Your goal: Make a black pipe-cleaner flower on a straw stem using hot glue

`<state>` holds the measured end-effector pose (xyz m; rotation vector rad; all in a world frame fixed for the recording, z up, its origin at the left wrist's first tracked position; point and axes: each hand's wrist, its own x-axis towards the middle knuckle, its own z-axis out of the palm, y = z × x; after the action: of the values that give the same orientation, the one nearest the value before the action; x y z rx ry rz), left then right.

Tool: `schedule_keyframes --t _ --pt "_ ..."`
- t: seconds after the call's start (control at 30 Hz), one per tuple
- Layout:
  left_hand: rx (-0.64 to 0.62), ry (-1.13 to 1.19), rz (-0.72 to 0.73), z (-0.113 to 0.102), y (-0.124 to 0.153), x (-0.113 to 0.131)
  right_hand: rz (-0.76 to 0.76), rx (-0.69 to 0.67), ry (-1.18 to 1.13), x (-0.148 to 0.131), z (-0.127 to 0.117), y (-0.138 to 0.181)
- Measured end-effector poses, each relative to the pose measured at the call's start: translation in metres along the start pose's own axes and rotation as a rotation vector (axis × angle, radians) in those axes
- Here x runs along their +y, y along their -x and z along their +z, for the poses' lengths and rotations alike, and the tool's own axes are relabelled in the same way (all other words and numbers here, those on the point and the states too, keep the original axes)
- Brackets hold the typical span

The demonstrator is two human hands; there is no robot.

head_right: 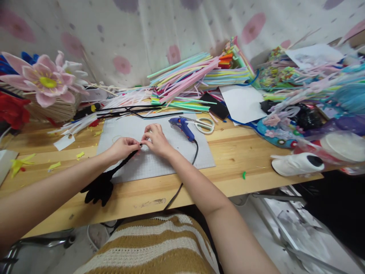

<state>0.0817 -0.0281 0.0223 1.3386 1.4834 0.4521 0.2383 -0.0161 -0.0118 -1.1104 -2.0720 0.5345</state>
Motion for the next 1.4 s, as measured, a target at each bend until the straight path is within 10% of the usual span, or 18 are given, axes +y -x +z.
schedule_keyframes --t 0.57,0.9,1.03,1.4 --pt "-0.065 0.119 -0.046 -0.005 0.008 0.008 -0.059 -0.053 -0.117 0.007 -0.004 -0.004" --pt "-0.031 0.111 -0.058 -0.003 0.008 0.009 0.471 0.209 -0.869 0.013 0.014 0.004" --pt "-0.025 0.123 -0.055 -0.003 0.007 0.009 0.391 0.008 -1.024 0.012 0.015 0.008" --pt "-0.193 0.289 -0.093 -0.012 0.001 0.001 0.258 0.013 -1.055 0.007 0.007 0.001"
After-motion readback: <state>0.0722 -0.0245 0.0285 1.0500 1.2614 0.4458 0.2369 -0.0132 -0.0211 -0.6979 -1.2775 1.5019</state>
